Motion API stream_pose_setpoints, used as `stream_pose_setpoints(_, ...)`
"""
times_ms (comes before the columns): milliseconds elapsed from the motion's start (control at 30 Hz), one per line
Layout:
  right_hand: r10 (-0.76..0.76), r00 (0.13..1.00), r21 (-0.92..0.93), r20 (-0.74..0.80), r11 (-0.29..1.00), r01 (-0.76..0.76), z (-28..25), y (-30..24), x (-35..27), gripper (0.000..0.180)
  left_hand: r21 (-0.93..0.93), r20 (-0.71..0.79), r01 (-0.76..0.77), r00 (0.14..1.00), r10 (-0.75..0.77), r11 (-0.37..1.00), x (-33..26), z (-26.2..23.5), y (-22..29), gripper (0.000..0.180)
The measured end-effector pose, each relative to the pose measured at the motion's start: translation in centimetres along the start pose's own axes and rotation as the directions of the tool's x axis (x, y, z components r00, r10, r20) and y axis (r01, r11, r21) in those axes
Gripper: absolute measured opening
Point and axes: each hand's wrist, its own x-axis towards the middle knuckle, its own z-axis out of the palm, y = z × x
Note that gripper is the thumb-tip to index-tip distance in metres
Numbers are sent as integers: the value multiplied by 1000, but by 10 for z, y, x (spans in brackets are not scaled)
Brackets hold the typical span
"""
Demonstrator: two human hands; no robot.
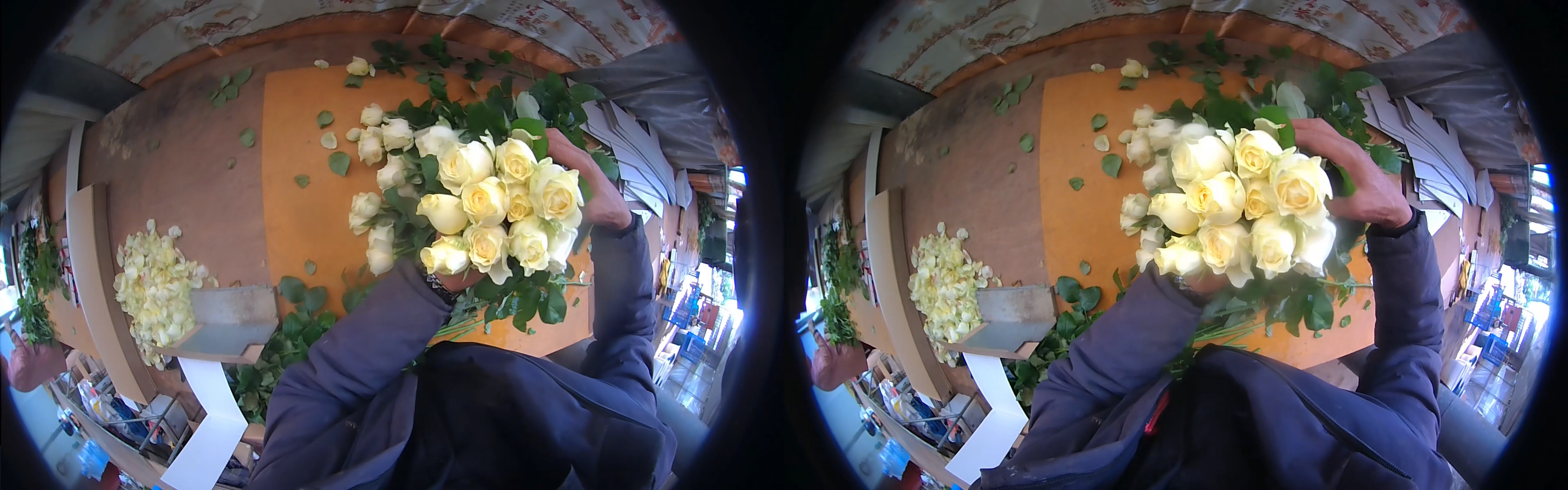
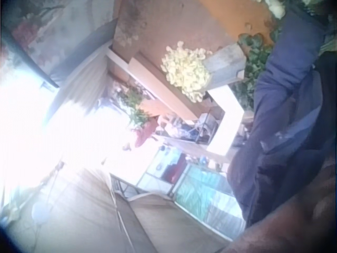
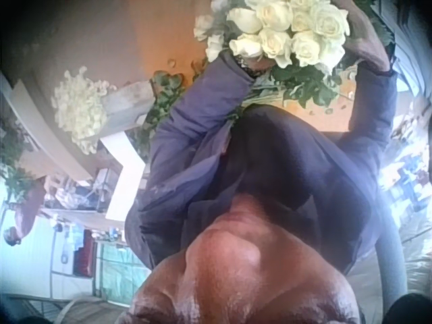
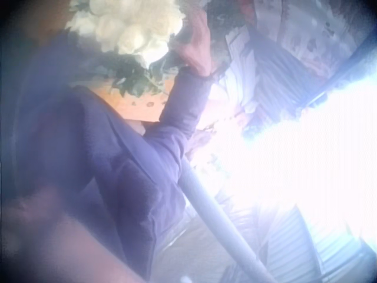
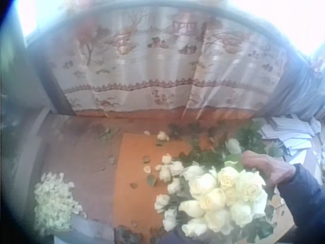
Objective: The person arranges white roses and hydrangea petals into a cardboard box lined with white paper. They place the flowers one by one, adjust their positions, and use a stapler to secure the box flaps. The person also gathers and sets aside a bunch of green stems.
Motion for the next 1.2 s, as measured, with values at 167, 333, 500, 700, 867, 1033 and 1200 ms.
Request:
stream_pose_setpoints(167, 151, 988, 206, -30, 968, -142, 15, -13, 2, 76, -143, 34, 17, 999, -12, 990, -3, 2, -5, 52)
stream_pose_setpoints(333, 199, 968, 387, -154, 914, -126, 32, 13, -12, 85, -27, 1, 8, 1000, -8, 1000, -4, 1, -3, 50)
stream_pose_setpoints(500, 6, 908, 146, -419, 987, 61, 48, 65, -28, 70, 200, -60, -1, 998, 13, 980, -3, 1, 3, 48)
stream_pose_setpoints(700, 145, 961, 720, -237, 691, 73, 32, 45, -15, 68, 453, -114, 10, 992, 46, 892, -4, 3, 7, 46)
stream_pose_setpoints(867, 157, 983, 578, -94, 812, -75, 34, 22, -17, 83, 614, -130, 18, 988, 80, 789, -4, 4, 8, 44)
stream_pose_setpoints(1033, 80, 937, 246, -340, 969, 6, 56, 87, -40, 71, 744, -146, 31, 982, 118, 667, -4, 7, 11, 42)
stream_pose_setpoints(1200, 308, 937, 985, -165, 6, 172, 42, 133, -70, 61, 873, -140, 30, 971, 192, 486, 1, 11, 12, 41)
